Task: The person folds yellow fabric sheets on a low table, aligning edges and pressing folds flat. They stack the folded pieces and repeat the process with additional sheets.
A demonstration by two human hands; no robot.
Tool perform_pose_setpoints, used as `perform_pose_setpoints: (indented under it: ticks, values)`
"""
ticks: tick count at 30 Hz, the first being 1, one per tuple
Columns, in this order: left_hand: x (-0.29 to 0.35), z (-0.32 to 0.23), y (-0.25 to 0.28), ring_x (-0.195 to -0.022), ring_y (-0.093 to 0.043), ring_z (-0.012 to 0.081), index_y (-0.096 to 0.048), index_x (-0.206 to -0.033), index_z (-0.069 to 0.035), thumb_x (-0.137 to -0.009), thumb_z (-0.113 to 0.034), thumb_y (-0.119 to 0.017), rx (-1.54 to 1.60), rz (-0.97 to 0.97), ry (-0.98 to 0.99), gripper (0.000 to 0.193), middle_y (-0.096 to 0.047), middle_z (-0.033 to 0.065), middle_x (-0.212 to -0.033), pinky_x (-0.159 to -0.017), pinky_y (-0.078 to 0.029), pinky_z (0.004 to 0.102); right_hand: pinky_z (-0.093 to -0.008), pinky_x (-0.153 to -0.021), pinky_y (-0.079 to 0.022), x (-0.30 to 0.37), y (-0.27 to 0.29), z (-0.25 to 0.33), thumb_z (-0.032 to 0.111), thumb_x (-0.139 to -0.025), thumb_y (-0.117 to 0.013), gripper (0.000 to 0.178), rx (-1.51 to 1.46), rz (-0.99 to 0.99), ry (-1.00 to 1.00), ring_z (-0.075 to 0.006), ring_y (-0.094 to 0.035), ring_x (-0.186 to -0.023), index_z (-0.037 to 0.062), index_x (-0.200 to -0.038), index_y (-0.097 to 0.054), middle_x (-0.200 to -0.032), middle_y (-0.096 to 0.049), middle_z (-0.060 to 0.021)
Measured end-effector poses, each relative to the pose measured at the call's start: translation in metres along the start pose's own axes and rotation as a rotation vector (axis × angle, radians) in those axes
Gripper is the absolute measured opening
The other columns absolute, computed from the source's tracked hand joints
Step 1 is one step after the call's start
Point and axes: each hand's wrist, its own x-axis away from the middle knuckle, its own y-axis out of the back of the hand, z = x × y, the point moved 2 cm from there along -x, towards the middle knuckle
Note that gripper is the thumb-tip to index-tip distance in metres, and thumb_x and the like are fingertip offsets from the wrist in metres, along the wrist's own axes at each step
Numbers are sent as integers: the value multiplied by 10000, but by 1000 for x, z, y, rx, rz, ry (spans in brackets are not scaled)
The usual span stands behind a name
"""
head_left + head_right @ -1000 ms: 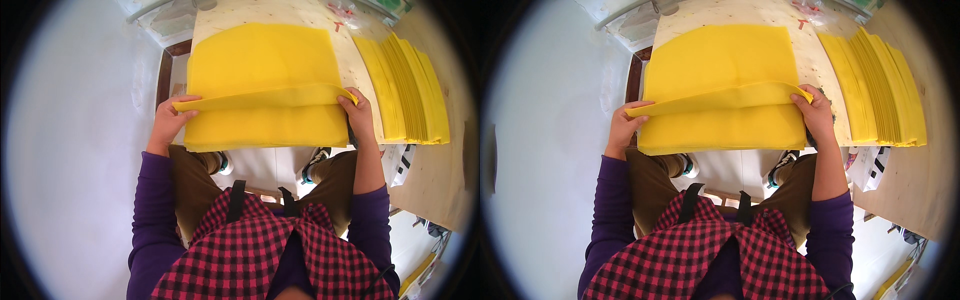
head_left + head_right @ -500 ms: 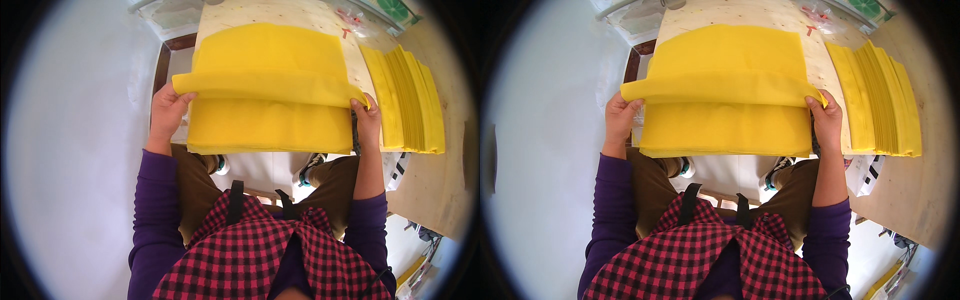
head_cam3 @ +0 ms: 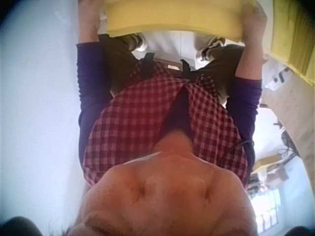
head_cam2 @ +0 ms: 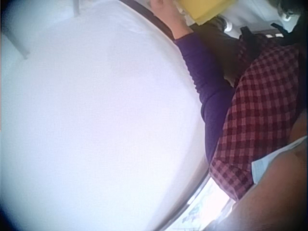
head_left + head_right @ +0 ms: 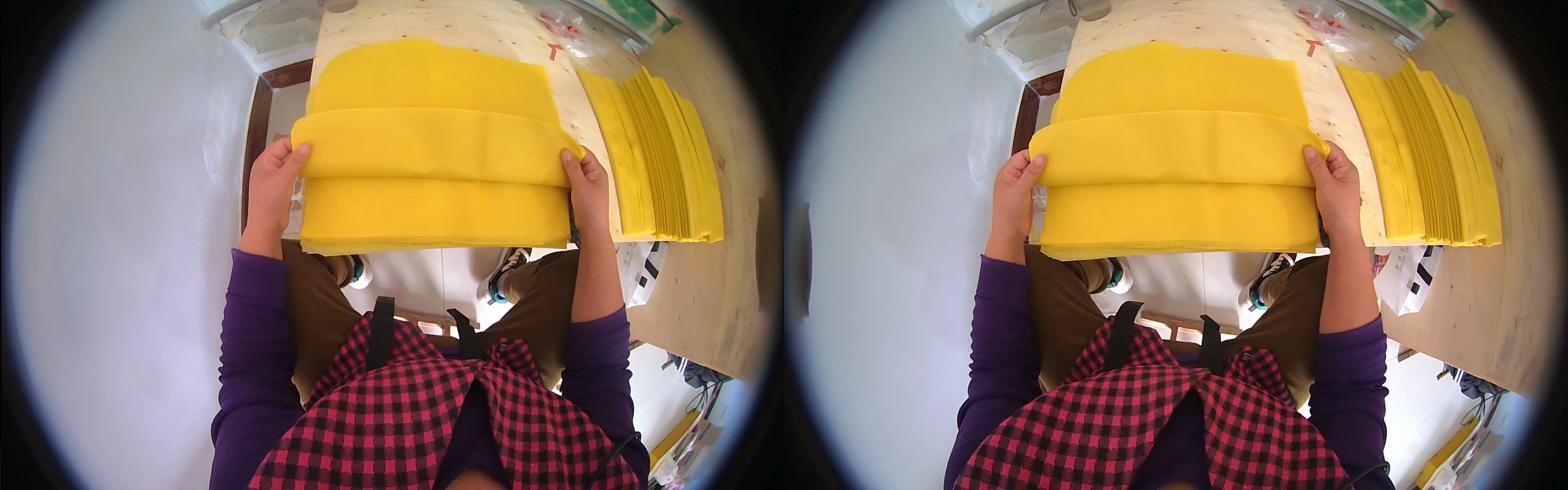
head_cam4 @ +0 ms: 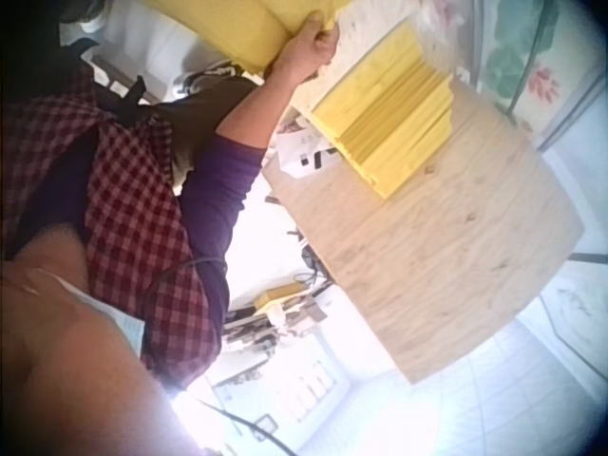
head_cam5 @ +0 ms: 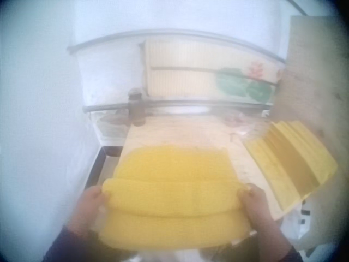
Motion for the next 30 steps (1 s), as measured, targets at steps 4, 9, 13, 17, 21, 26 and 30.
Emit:
perform_pose_setpoints:
  ticks: [4,9,13,17,21,26,30]
  values:
    - [4,1,-4,-888,-613,99,-624,-1049,7,-931,-136,-611,32,-26,-34,186,-674,46,-989,-827,-460,238,-218,-768,-475,4,-2,4,138,-958,-575,210,7,-12,84,-70,-596,-851,-5,-1105,-624,-967,-671,-20]
    - [2,-2,-9,-884,-614,102,-618,-1058,9,-934,-125,-604,92,-44,-80,182,-677,52,-989,-828,-464,246,-205,-710,-456,-18,-11,18,152,-946,-589,212,91,-56,115,-48,-570,-782,-24,-1054,-637,-878,-657,7]
    - [0,-7,-10,-870,-617,103,-615,-1057,11,-936,-125,-604,71,-84,-99,182,-679,49,-975,-813,-470,243,-202,-647,-445,-57,-18,53,179,-928,-613,229,498,23,181,-43,-555,-712,-35,-999,-655,-812,-649,17]
    - [-1,-20,-10,-834,-603,79,-622,-1033,5,-933,-145,-614,23,-147,-166,180,-677,38,-952,-769,-461,217,-209,-648,-437,-71,-23,81,199,-922,-626,249,364,101,201,-43,-542,-709,-36,-997,-659,-822,-651,8]
    - [0,-29,-5,-671,-518,7,-633,-982,-17,-926,-162,-627,24,-106,-147,155,-661,-9,-868,-606,-400,165,-217,-687,-450,-56,-7,80,183,-919,-630,243,317,66,154,-46,-557,-748,-35,-1023,-659,-859,-660,1]
    - [2,-18,-5,-455,-381,-3,-633,-980,-41,-924,-184,-632,-56,-42,77,154,-645,-35,-790,-413,-281,161,-221,-710,-464,-22,5,28,158,-926,-619,236,224,71,-10,-57,-577,-780,-35,-1059,-645,-896,-668,-9]
    - [2,-14,-6,-397,-362,11,-624,-961,-57,-927,-192,-625,-46,-4,157,140,-644,-22,-771,-363,-265,181,-220,-714,-470,-12,8,8,149,-932,-609,234,143,76,-94,-63,-584,-787,-33,-1079,-629,-909,-669,-12]
